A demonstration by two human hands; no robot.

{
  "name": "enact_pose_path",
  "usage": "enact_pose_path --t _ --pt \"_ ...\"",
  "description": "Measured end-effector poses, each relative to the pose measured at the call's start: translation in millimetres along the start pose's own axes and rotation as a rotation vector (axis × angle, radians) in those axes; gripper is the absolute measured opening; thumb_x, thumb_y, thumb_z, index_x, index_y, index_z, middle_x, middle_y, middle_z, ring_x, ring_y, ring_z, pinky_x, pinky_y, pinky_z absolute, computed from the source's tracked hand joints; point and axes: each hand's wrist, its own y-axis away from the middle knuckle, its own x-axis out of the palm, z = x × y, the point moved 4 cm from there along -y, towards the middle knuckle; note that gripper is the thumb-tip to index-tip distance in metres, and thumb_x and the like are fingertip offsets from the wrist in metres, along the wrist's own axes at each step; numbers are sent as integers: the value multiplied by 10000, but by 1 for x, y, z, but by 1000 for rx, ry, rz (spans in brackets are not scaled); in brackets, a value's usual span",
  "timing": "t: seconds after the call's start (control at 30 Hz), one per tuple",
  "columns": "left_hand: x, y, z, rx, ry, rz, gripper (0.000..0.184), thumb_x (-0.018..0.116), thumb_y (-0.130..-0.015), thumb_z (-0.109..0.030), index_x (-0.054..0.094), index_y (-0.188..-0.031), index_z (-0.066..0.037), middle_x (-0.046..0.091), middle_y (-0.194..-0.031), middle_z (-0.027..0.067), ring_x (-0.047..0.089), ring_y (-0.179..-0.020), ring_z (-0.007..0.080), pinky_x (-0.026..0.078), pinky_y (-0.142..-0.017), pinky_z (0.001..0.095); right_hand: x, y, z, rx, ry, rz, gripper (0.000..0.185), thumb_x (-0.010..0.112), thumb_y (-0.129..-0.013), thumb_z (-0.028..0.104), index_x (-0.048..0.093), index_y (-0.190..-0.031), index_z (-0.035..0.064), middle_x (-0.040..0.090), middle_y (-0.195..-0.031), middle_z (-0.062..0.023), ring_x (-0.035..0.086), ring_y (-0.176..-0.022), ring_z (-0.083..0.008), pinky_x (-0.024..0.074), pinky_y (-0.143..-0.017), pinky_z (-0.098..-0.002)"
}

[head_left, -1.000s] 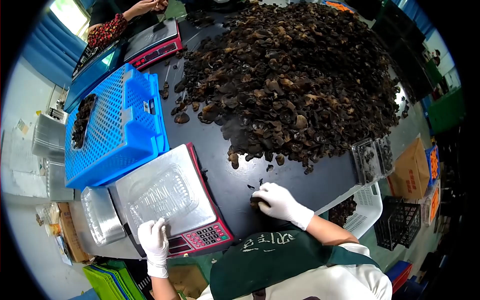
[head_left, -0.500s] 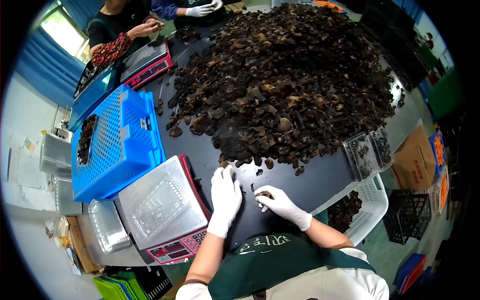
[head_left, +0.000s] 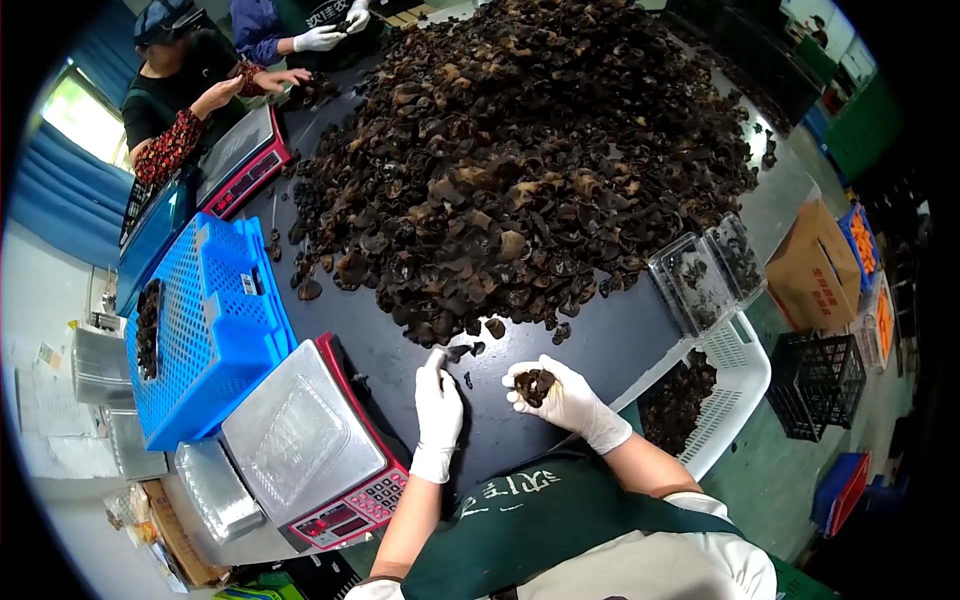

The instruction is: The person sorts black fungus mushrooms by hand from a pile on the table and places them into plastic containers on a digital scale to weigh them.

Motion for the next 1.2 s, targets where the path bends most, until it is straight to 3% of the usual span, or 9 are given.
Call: enact_pose_path --t 0.03,0.13,0.3,0.43,0.53,0.8,0.97,1.1,1.2 --pt "-2 8 1 51 -7 12 254 493 -944 -31 570 -1182 10 623 -1013 124 607 -943 230 483 -855 332 3 -3 -1 -27 61 -9 490 326 -1029 356 565 -1177 -45 611 -1109 -149 593 -930 -269 487 -834 -374" --pt "5 38 18 -649 868 258 216 514 -987 -146 613 -1139 -28 585 -957 55 564 -839 123 484 -718 290 10 -8 -7 -161 310 -160 346 415 -1013 261 597 -1115 -15 626 -1048 -110 600 -883 -206 490 -798 -322" --pt "0 68 -29 -1145 1721 375 500 453 -988 -429 523 -1253 -10 586 -1166 137 561 -1081 293 488 -919 478 72 -2 -26 -512 1338 56 274 631 -856 50 588 -1124 16 601 -1086 -89 589 -997 -173 487 -862 -287" --pt "-3 87 -6 -1186 2036 335 331 539 -956 -231 534 -1191 3 573 -1182 186 589 -1019 319 539 -842 408 86 -12 -24 -754 1500 95 193 661 -790 37 640 -981 29 650 -999 -113 625 -933 -278 502 -834 -362" --pt "-57 89 -32 -832 1526 272 219 566 -940 -171 580 -1084 -7 577 -1145 174 564 -930 246 510 -674 287 74 -36 -7 -840 1657 -77 112 618 -815 56 632 -925 50 645 -940 -102 612 -908 -302 489 -832 -388" --pt "-111 78 -18 -816 1567 180 256 574 -922 -109 574 -1165 -31 615 -1000 89 563 -757 156 421 -493 196 35 -91 -10 -738 2185 -98 162 561 -828 86 627 -975 82 612 -901 -91 584 -811 -312 475 -723 -410" --pt "-46 93 -3 -1077 1672 221 414 578 -944 -171 515 -1347 -99 627 -1159 111 607 -875 208 481 -660 261 59 -65 2 -810 1898 -182 133 623 -810 137 661 -936 124 649 -846 -58 608 -763 -262 490 -699 -374" --pt "-21 87 -2 -1131 1789 155 361 570 -960 -203 554 -1306 -99 606 -1196 108 612 -1000 254 534 -867 352 78 -44 -19 -196 1744 214 208 702 -795 189 689 -978 91 646 -806 -55 606 -741 -204 499 -713 -311" --pt "-22 86 -4 -1203 1857 227 276 594 -941 -163 608 -1201 -75 624 -1135 95 617 -979 259 552 -829 347 84 -50 -18 -86 1553 71 206 704 -805 194 687 -974 77 646 -873 -69 604 -753 -187 494 -730 -274"
